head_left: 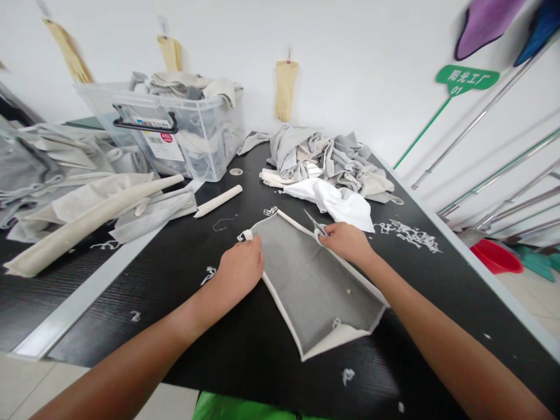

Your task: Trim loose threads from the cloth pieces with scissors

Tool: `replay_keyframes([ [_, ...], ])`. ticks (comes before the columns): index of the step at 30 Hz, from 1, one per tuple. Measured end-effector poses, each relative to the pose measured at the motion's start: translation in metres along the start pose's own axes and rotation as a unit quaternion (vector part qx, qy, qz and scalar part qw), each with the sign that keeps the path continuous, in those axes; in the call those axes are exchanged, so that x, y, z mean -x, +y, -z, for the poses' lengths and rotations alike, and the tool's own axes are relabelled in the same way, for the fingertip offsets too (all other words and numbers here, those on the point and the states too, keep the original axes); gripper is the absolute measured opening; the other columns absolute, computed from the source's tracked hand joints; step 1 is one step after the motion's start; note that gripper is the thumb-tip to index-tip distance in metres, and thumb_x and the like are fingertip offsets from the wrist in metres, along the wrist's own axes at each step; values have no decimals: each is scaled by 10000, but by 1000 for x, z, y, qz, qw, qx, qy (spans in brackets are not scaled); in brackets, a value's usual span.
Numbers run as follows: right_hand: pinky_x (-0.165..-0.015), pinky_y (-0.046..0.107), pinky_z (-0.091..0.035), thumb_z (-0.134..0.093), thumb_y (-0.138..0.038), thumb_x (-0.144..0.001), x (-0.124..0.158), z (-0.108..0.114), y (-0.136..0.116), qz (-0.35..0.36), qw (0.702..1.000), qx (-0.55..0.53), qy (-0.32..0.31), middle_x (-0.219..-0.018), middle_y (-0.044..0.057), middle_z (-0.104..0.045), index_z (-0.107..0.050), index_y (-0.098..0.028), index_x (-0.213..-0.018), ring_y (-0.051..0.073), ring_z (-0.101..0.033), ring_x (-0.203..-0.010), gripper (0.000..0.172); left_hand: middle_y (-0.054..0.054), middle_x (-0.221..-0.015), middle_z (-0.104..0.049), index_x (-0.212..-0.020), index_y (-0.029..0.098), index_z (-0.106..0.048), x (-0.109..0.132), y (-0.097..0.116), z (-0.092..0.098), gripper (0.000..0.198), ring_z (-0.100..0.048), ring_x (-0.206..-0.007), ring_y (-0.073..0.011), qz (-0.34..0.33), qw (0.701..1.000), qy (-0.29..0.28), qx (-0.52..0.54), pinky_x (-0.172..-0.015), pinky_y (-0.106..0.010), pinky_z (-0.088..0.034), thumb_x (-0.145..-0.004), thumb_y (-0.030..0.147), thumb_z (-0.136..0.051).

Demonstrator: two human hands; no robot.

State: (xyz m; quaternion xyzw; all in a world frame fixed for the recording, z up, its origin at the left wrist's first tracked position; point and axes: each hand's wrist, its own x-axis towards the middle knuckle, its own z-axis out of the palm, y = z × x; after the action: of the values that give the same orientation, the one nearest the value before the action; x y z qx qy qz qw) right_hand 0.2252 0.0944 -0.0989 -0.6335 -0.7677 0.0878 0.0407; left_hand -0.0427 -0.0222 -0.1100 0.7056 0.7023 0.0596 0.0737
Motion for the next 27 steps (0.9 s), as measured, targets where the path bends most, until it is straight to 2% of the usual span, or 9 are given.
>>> replay_keyframes([
  [5, -552, 285, -273, -591, -452, -894, 24, 3, 10, 6, 998, -46, -41, -571, -12, -548, -565, -220, -605, 138, -469, -537, 371, -185, -1234, -671, -1307, 131, -616, -23, -14, -6, 392, -635, -1155, -327, -20, 997, 65, -30, -972, -409, -508, -942, 88, -480],
  [10, -548, 279, -264, -582, -426, -896, 54, 0, 6, 11, 995, -78, -64, -556, -29, -492, -504, -222, -603, 132, -431, -538, 366, -209, -1179, -663, -1222, 92, -677, -45, -18, -16, 397, -649, -1079, -331, -41, 995, 86, -29, -977, -438, -511, -919, 23, -430],
  [15, -548, 283, -255, -585, -414, -897, 79, 0, 1, 6, 995, -72, -74, -572, -20, -526, -551, -230, -621, 140, -442, -538, 333, -153, -1139, -701, -1190, 137, -695, -70, -16, -21, 421, -677, -1082, -281, -78, 984, 128, 98, -1018, -394, -508, -874, -1, -452],
  [19, -556, 288, -244, -603, -395, -887, 90, 15, 7, -2, 996, -47, -73, -593, -10, -557, -583, -229, -627, 140, -455, -538, 309, -126, -1108, -732, -1058, 176, -698, -90, -7, -27, 295, -695, -1103, -262, -71, 976, 120, 166, -1014, -367, -511, -909, 64, -469],
  [22, -549, 286, -245, -608, -430, -911, 85, 31, 12, -15, 995, -90, -25, -588, -19, -542, -598, -226, -653, 142, -466, -557, 329, -118, -1047, -737, -1072, 195, -641, -99, -2, -30, 140, -714, -1038, -292, -79, 978, 105, 161, -931, -384, -530, -947, 215, -583],
  [25, -540, 285, -251, -650, -526, -914, 62, 37, 8, 13, 975, -221, 23, -571, -35, -490, -597, -209, -662, 132, -447, -555, 409, -98, -996, -737, -1224, 194, -556, -103, -2, -32, 299, -733, -950, -295, -79, 979, 92, 165, -858, -377, -532, -938, 223, -637],
  [27, -540, 282, -290, -653, -569, -923, 38, 30, -2, 60, 943, -328, 16, -551, -44, -490, -659, -208, -742, 133, -462, -535, 404, -102, -1039, -742, -1305, 191, -513, -103, -4, -32, 380, -736, -962, -292, -71, 978, 99, 172, -861, -374, -530, -943, 191, -626],
])
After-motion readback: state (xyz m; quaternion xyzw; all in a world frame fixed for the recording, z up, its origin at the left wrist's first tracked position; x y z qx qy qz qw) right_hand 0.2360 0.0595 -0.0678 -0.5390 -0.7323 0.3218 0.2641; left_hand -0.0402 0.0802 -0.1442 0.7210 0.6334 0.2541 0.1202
